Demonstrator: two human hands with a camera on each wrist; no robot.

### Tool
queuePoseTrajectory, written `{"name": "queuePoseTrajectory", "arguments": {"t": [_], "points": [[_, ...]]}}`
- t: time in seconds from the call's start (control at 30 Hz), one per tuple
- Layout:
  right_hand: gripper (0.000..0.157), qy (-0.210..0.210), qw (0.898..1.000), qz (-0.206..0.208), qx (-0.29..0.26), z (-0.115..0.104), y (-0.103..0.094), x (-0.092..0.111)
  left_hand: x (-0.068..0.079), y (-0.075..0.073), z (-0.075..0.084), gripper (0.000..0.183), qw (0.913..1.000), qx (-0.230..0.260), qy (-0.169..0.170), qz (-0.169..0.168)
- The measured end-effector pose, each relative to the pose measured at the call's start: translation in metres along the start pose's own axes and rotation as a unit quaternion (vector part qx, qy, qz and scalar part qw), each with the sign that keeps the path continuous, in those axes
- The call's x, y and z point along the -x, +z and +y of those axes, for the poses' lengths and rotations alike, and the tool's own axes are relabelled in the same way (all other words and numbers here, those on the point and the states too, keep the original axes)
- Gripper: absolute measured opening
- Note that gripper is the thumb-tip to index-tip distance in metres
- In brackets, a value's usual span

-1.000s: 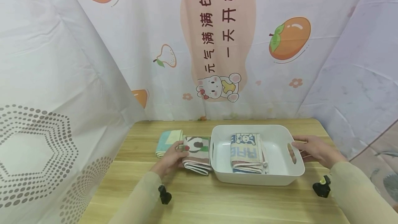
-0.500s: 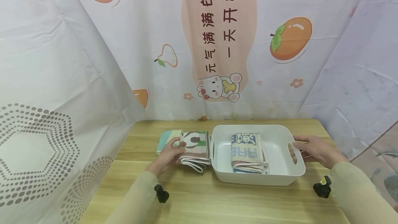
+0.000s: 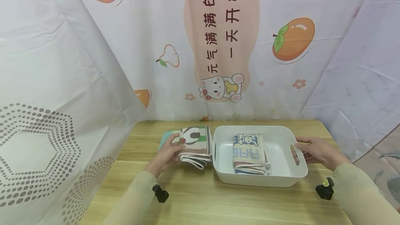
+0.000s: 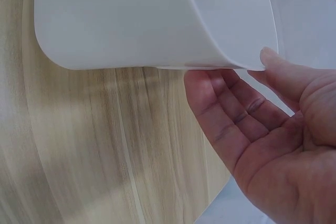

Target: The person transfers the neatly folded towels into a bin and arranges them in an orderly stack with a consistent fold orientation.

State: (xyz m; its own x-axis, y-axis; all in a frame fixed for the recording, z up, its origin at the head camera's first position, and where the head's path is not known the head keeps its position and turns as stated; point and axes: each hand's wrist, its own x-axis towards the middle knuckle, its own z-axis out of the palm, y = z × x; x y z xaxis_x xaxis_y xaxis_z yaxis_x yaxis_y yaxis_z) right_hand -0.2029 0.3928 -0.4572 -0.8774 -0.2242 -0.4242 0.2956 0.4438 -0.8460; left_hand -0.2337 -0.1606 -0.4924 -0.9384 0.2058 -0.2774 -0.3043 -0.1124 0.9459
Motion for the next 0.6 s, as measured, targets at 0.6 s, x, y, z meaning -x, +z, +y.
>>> {"name": "queuePoseTrajectory", "arguments": {"t": [0.6], "points": [[0.068,-0.011,1.000,-0.009,-0.001,0.000,0.001,0.002,0.004,0.007,0.024,0.059,0.9991,0.035,0.021,-0.007]]}}
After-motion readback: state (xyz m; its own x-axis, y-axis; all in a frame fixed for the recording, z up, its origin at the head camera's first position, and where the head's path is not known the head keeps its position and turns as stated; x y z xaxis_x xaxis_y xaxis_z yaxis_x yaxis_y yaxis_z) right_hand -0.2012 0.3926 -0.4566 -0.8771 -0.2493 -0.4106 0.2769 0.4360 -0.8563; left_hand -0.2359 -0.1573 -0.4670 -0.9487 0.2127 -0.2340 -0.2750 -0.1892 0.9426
